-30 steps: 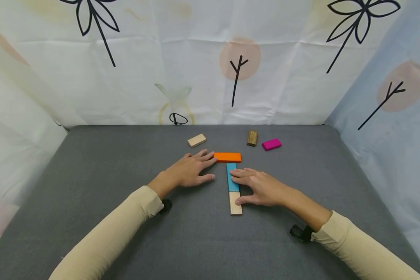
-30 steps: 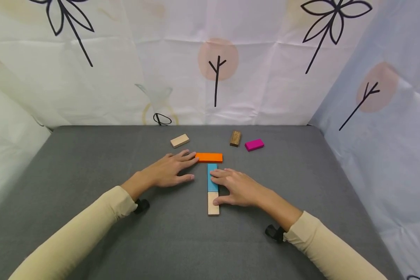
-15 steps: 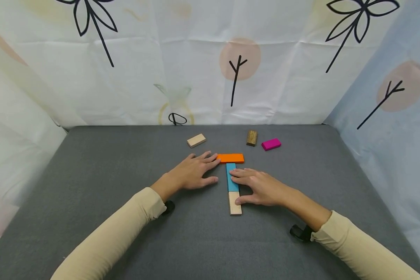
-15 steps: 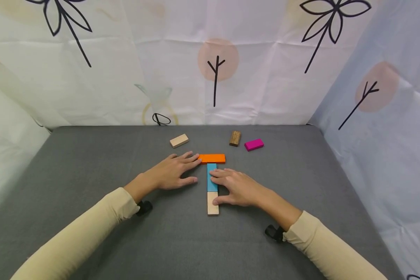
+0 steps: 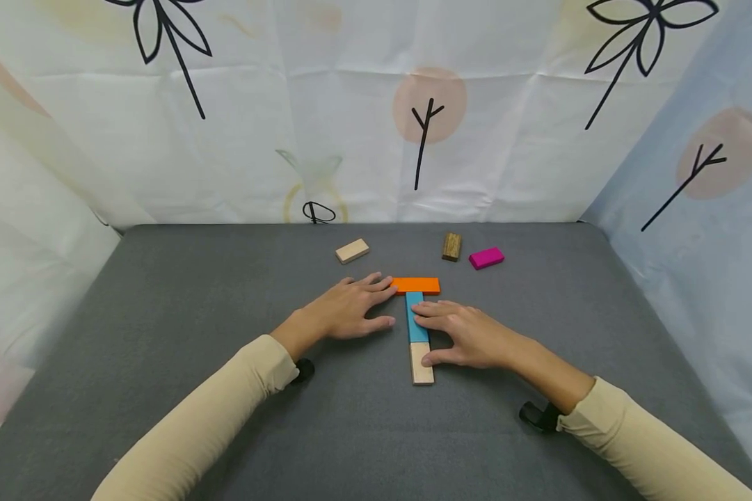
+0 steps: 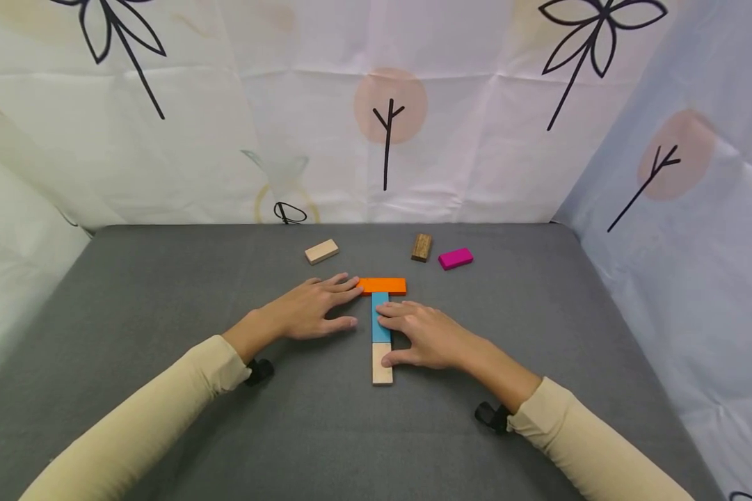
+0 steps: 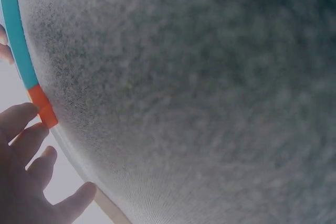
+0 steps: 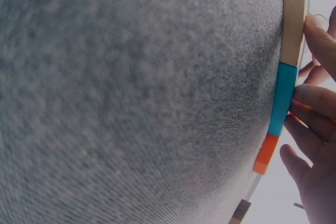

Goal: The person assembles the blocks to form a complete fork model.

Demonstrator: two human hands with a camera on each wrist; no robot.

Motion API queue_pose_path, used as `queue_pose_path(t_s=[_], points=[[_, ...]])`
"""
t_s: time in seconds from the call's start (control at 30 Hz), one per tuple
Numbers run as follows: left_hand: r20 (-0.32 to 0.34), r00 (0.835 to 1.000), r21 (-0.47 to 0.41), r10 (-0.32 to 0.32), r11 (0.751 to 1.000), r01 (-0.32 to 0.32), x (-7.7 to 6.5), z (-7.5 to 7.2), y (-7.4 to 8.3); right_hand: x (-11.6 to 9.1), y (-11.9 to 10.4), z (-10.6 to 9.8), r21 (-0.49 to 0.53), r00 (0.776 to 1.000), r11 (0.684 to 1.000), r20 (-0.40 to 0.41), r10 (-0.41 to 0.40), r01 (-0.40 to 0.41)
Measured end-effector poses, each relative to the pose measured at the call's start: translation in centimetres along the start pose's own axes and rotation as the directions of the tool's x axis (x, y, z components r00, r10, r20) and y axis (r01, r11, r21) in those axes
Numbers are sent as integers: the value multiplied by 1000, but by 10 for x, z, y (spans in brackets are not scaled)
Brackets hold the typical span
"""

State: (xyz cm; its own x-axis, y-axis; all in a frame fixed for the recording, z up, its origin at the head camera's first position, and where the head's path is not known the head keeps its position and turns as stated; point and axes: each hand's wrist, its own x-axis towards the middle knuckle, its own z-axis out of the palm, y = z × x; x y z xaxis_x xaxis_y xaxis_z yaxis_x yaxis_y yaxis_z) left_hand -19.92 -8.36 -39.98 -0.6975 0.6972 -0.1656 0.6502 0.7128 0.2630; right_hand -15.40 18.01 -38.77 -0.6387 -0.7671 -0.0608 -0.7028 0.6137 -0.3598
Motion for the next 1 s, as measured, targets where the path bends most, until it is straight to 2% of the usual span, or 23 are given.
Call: queue_pose_path(t_s=[0.33, 0.67, 1.0], points=[[2, 1000, 9, 0, 1000, 0, 0, -1, -1, -1, -1, 0, -1, 1000, 1000, -4, 8, -8], [37, 999, 11, 2, 1000, -2, 2, -2, -4, -1, -1, 0, 0, 1000, 1000, -17, 10, -10], [34, 999, 4, 6, 1000, -6, 1, -2, -4, 0, -1, -1, -20, 1000, 1000, -29, -4, 4]])
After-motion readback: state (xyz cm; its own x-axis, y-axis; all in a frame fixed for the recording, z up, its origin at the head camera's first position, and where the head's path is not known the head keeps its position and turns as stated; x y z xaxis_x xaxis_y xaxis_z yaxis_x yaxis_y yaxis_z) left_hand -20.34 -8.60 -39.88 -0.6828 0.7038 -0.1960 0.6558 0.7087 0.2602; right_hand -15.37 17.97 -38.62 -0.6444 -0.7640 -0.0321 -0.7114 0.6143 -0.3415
